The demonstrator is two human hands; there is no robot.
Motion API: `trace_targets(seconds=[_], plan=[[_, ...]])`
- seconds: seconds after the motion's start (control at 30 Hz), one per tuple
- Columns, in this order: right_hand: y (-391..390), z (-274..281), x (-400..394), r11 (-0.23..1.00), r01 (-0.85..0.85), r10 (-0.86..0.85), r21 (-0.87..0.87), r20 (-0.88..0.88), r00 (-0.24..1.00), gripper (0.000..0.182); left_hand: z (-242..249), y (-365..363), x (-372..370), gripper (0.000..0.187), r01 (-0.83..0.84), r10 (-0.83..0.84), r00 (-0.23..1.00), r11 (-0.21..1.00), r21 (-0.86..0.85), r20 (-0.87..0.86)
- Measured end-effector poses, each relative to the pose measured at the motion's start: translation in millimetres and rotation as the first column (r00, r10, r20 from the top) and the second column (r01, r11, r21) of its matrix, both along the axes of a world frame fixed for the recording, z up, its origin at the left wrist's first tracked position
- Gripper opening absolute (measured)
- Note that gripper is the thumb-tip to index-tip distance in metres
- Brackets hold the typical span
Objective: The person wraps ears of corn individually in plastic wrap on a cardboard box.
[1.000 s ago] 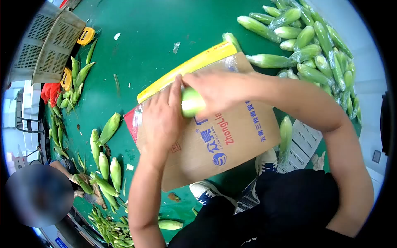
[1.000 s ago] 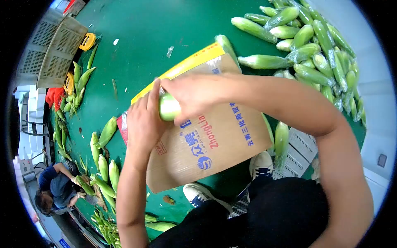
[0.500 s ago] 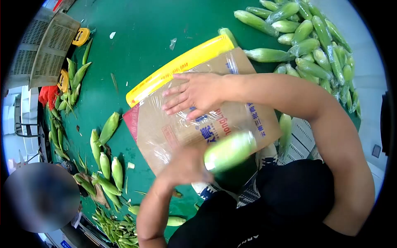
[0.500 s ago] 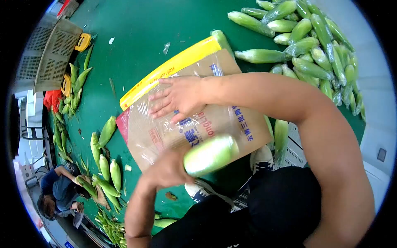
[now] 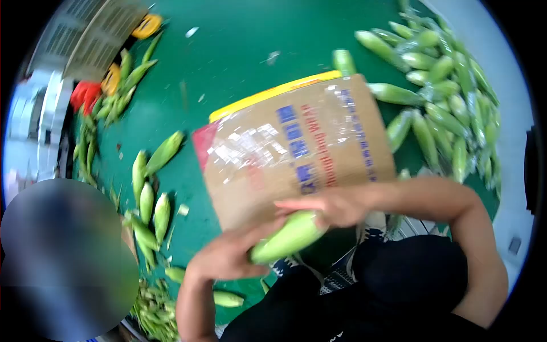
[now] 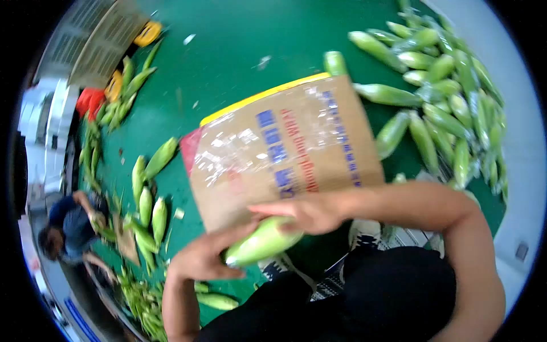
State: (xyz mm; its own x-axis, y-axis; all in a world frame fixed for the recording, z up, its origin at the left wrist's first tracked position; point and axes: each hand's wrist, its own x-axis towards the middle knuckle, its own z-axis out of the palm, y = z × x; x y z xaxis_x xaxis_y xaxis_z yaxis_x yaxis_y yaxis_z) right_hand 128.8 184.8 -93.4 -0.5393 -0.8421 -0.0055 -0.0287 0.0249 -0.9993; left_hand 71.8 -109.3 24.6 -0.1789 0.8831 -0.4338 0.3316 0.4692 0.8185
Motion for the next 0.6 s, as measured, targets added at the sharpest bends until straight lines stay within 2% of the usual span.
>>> trace_targets(seconds=[0.03, 0.07, 0.1, 0.13, 0.17, 0.2, 0.23, 0.27, 0.3, 0.33, 0.37, 0.4, 0.43, 0.47, 0.5, 0.53, 0.57, 0.6], plan=[[-5.4, 16.2, 11.4, 0.999, 0.051, -0.052, -0.016, -0.100, 0.994, 0.103, 17.4, 8.6, -4.6, 0.098, -0.037, 0.028, 0.998, 0.987, -0.155, -0.059], [-7.8, 33.0, 19.1, 0.984, 0.023, -0.052, 0.178, 0.164, 0.985, 0.109, 30.7, 16.0, -7.0, 0.091, -0.061, 0.037, 0.992, 0.976, -0.210, -0.119], [-11.4, 41.6, 20.0, 0.969, -0.024, -0.065, 0.245, 0.350, 0.935, 0.098, 38.6, 15.4, -9.5, 0.085, -0.081, 0.035, 0.984, 0.962, -0.260, -0.177], [-9.6, 50.0, 26.8, 0.977, 0.071, -0.163, 0.200, 0.493, 0.855, 0.088, 40.4, 4.4, -9.3, 0.079, -0.100, 0.052, 0.938, 0.987, -0.125, -0.343], [-6.2, 34.2, 43.7, 0.968, 0.217, -0.253, 0.129, 0.513, 0.821, 0.090, 50.3, -7.1, -18.9, 0.078, -0.201, 0.171, 0.950, 0.975, -0.091, -0.263], [-3.8, 36.8, 47.8, 0.951, 0.300, -0.285, 0.070, 0.571, 0.770, 0.091, 24.9, -17.8, -18.0, 0.071, -0.411, 0.429, 0.896, 0.898, 0.157, -0.111], [-3.6, 43.1, 47.4, 0.922, 0.387, -0.312, 0.020, 0.631, 0.711, 0.093, -2.9, -20.8, -13.5, 0.067, -0.602, 0.614, 0.783, 0.712, 0.362, 0.093], [-13.4, 50.6, 42.6, 0.910, 0.415, -0.347, 0.024, 0.594, 0.726, 0.094, -12.8, 16.5, 7.4, 0.064, -0.869, 0.752, 0.473, 0.312, 0.384, 0.459], [-28.3, 59.0, 36.6, 0.891, 0.452, -0.391, 0.028, 0.554, 0.735, 0.095, -25.2, 58.5, 28.4, 0.064, -0.964, 0.640, 0.101, -0.126, 0.233, 0.762], [-37.5, 63.8, 32.2, 0.868, 0.495, -0.440, 0.033, 0.511, 0.738, 0.096, -31.0, 73.4, 35.0, 0.067, -0.954, 0.612, 0.098, -0.168, 0.250, 0.785], [-38.4, 64.1, 30.0, 0.851, 0.523, -0.460, 0.046, 0.543, 0.702, 0.097, -34.6, 79.1, 37.8, 0.071, -0.943, 0.580, 0.093, -0.208, 0.258, 0.809], [-37.8, 63.5, 27.1, 0.833, 0.549, -0.481, 0.065, 0.576, 0.661, 0.097, -43.0, 73.4, 26.8, 0.081, -0.898, 0.725, 0.290, -0.019, 0.439, 0.625], [-35.4, 63.6, 23.7, 0.814, 0.573, -0.501, 0.089, 0.607, 0.617, 0.097, -60.8, 70.6, 20.9, 0.085, -0.868, 0.779, 0.375, 0.105, 0.485, 0.502], [-21.1, 68.6, 21.8, 0.807, 0.582, -0.435, 0.100, 0.767, 0.471, 0.093, -75.8, 54.2, 10.4, 0.081, -0.734, 0.844, 0.487, 0.256, 0.629, 0.224], [-7.2, 72.8, 20.2, 0.744, 0.666, -0.477, 0.052, 0.740, 0.474, 0.079, -101.2, 13.9, -1.1, 0.072, -0.662, 0.893, 0.449, 0.324, 0.676, 0.012], [26.8, 51.1, 27.3, 0.616, 0.787, -0.519, -0.020, 0.742, 0.425, 0.067, -126.5, -26.2, -13.2, 0.065, -0.599, 0.911, 0.364, 0.390, 0.700, -0.196], [61.0, 29.5, 33.7, 0.475, 0.874, -0.550, -0.103, 0.740, 0.387, 0.058, -128.9, -69.9, -40.1, 0.054, -0.701, 0.970, 0.069, 0.213, 0.680, -0.234], [103.0, 26.5, 26.3, 0.171, 0.985, -0.468, -0.021, 0.878, 0.100, 0.056, -133.0, -118.1, -60.3, 0.029, -0.809, 0.916, -0.315, -0.123, 0.575, -0.248]])
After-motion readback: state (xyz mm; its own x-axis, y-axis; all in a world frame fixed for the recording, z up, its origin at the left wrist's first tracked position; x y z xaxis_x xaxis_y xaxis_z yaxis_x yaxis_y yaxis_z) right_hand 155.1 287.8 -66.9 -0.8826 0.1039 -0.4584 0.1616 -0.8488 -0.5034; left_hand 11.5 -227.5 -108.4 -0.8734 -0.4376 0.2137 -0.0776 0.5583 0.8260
